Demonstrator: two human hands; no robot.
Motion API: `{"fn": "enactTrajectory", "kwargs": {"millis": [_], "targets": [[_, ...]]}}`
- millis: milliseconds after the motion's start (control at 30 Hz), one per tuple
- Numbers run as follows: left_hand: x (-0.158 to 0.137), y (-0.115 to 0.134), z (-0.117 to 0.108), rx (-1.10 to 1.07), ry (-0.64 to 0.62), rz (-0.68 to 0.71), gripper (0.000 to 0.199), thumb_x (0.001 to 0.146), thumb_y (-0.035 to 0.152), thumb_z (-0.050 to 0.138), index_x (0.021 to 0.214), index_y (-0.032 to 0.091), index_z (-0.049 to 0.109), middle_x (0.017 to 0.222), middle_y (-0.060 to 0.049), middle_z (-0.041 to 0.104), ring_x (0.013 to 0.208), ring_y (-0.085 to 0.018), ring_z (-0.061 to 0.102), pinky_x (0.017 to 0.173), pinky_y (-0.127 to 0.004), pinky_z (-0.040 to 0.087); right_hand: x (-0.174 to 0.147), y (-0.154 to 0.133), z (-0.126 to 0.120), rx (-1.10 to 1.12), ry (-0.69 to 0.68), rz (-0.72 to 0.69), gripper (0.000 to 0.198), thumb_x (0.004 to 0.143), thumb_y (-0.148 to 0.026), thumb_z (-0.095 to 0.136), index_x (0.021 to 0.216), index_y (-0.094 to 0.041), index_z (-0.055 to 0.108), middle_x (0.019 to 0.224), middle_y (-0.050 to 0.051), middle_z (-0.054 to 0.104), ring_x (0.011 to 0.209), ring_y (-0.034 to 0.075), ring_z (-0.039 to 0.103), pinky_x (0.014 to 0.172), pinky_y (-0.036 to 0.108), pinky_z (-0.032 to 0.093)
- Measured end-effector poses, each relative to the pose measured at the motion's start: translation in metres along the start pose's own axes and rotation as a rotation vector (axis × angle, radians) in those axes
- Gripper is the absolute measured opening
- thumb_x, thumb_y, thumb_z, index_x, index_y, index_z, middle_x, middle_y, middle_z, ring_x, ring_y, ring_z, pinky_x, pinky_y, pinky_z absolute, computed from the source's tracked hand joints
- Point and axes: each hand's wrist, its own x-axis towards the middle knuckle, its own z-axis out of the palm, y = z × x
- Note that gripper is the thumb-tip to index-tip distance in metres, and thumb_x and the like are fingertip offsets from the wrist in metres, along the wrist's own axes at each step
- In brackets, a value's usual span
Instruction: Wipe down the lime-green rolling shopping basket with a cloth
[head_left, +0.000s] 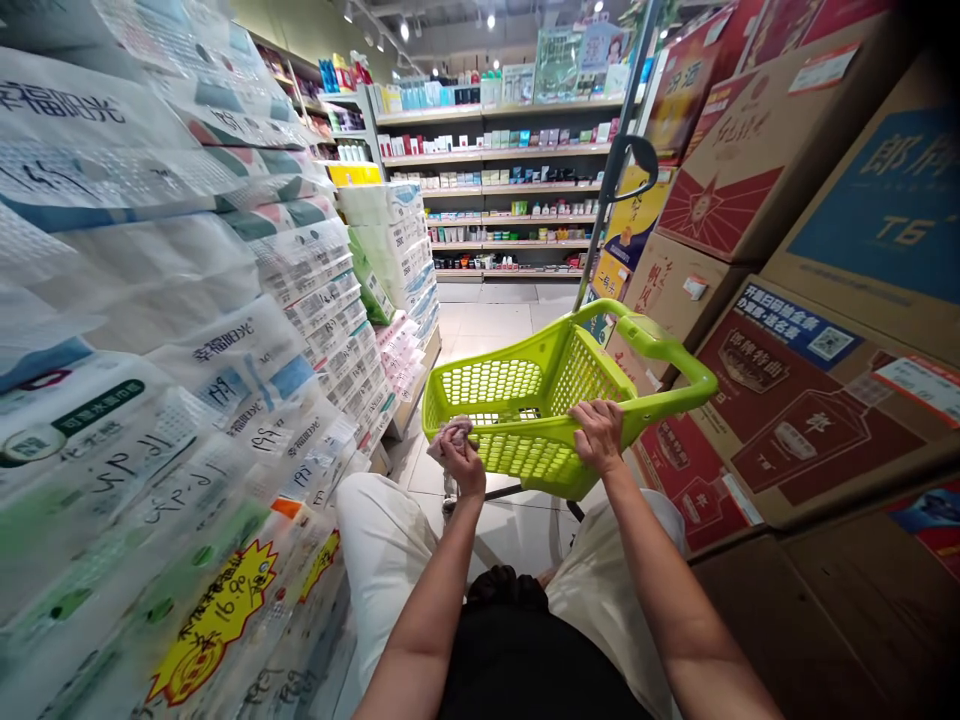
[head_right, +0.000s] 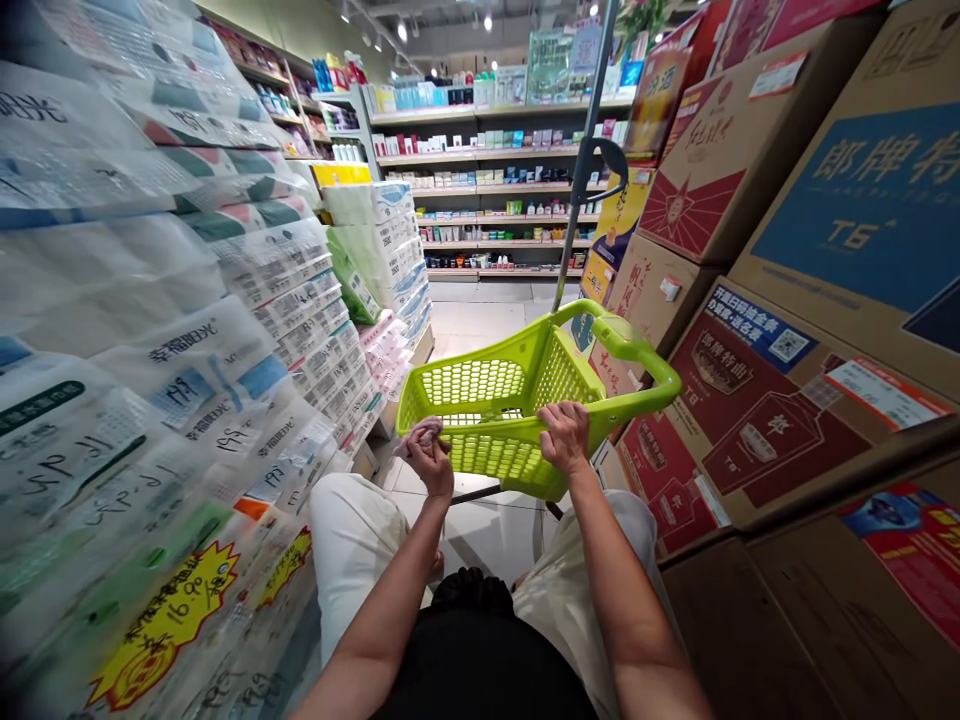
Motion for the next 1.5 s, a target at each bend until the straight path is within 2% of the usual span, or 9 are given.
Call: {"fn": "enactTrajectory", "kwargs": {"millis": [133, 233, 500, 733, 833, 967, 1167, 1367, 1500], "targets": [[0.003, 0.025, 0.004, 0.061, -0.355, 0.209, 0.039, 0.088, 0.008, 0.05, 0.119, 0.023, 0.067, 0.125, -0.015, 0.06, 0.12, -0.031, 0.054, 0.108, -0.051, 0.042, 0.011, -0.02, 0.003, -0.089, 0.053, 0.132, 0.015, 0.08, -0.016, 0.052, 0.088, -0.023, 0.062, 0.091, 0.007, 0.069, 0.1, 0.028, 0.051, 0.105, 0.045, 0.024], [0.021, 0.031, -0.002, 0.202, -0.499, 0.254, 0.049, 0.084, 0.002, 0.046, 0.12, 0.025, 0.07, 0.129, -0.014, 0.06, 0.119, -0.032, 0.053, 0.108, -0.051, 0.04, 0.017, -0.052, 0.013, -0.078, 0.052, 0.129, 0.03, 0.077, -0.01, 0.054, 0.102, -0.022, 0.065, 0.108, 0.009, 0.07, 0.107, 0.028, 0.052, 0.109, 0.045, 0.022], [0.076, -0.016, -0.044, 0.377, -0.3, -0.029, 0.036, 0.088, 0.005, 0.047, 0.114, 0.021, 0.065, 0.122, -0.016, 0.065, 0.114, -0.033, 0.056, 0.104, -0.049, 0.04, 0.02, -0.086, 0.042, 0.094, -0.06, 0.084, 0.037, 0.071, -0.004, 0.053, 0.102, -0.022, 0.062, 0.1, 0.007, 0.067, 0.103, 0.025, 0.053, 0.103, 0.037, 0.031], [0.045, -0.021, -0.029, 0.196, -0.196, 0.031, 0.023, 0.092, 0.014, 0.052, 0.109, 0.022, 0.064, 0.122, -0.016, 0.063, 0.115, -0.032, 0.053, 0.105, -0.049, 0.041, 0.028, -0.087, 0.045, 0.046, -0.095, 0.15, 0.025, 0.073, -0.006, 0.053, 0.092, -0.022, 0.06, 0.091, 0.007, 0.068, 0.096, 0.026, 0.052, 0.1, 0.04, 0.026], [0.038, -0.022, -0.024, 0.123, -0.201, 0.056, 0.026, 0.09, 0.013, 0.054, 0.111, 0.023, 0.065, 0.124, -0.015, 0.064, 0.117, -0.032, 0.054, 0.108, -0.051, 0.04, 0.035, -0.103, 0.056, 0.06, -0.164, 0.061, 0.026, 0.074, -0.007, 0.055, 0.093, -0.022, 0.062, 0.092, 0.007, 0.07, 0.096, 0.026, 0.053, 0.101, 0.04, 0.024], [0.044, -0.036, -0.027, 0.018, -0.173, -0.073, 0.018, 0.093, 0.023, 0.058, 0.111, 0.024, 0.061, 0.119, -0.012, 0.067, 0.117, -0.029, 0.059, 0.109, -0.049, 0.042, 0.04, -0.117, 0.069, 0.1, -0.188, 0.022, 0.027, 0.067, -0.008, 0.058, 0.09, -0.023, 0.061, 0.09, 0.006, 0.069, 0.098, 0.026, 0.051, 0.1, 0.04, 0.023], [0.039, -0.054, -0.02, -0.141, -0.102, -0.401, 0.021, 0.097, 0.029, 0.056, 0.118, 0.025, 0.056, 0.12, -0.01, 0.07, 0.111, -0.023, 0.068, 0.099, -0.038, 0.051, 0.043, -0.105, 0.069, 0.133, -0.236, -0.008, 0.025, 0.065, -0.012, 0.057, 0.088, -0.022, 0.057, 0.09, 0.005, 0.067, 0.099, 0.025, 0.049, 0.099, 0.038, 0.022], [0.037, -0.066, -0.023, -0.056, 0.077, -0.551, 0.015, 0.095, 0.025, 0.056, 0.11, 0.023, 0.054, 0.117, -0.011, 0.067, 0.112, -0.024, 0.066, 0.102, -0.042, 0.049, 0.041, -0.083, 0.068, 0.113, -0.202, -0.011, 0.021, 0.066, -0.012, 0.056, 0.084, -0.023, 0.056, 0.089, 0.003, 0.069, 0.099, 0.024, 0.049, 0.097, 0.036, 0.022], [0.024, -0.057, -0.027, -0.002, 0.033, -0.563, 0.014, 0.095, 0.024, 0.055, 0.108, 0.022, 0.053, 0.117, -0.013, 0.065, 0.115, -0.028, 0.062, 0.107, -0.049, 0.044, 0.042, -0.065, 0.07, 0.11, -0.194, 0.015, 0.018, 0.067, -0.011, 0.055, 0.08, -0.022, 0.057, 0.087, 0.002, 0.07, 0.094, 0.022, 0.05, 0.094, 0.036, 0.024]]}}
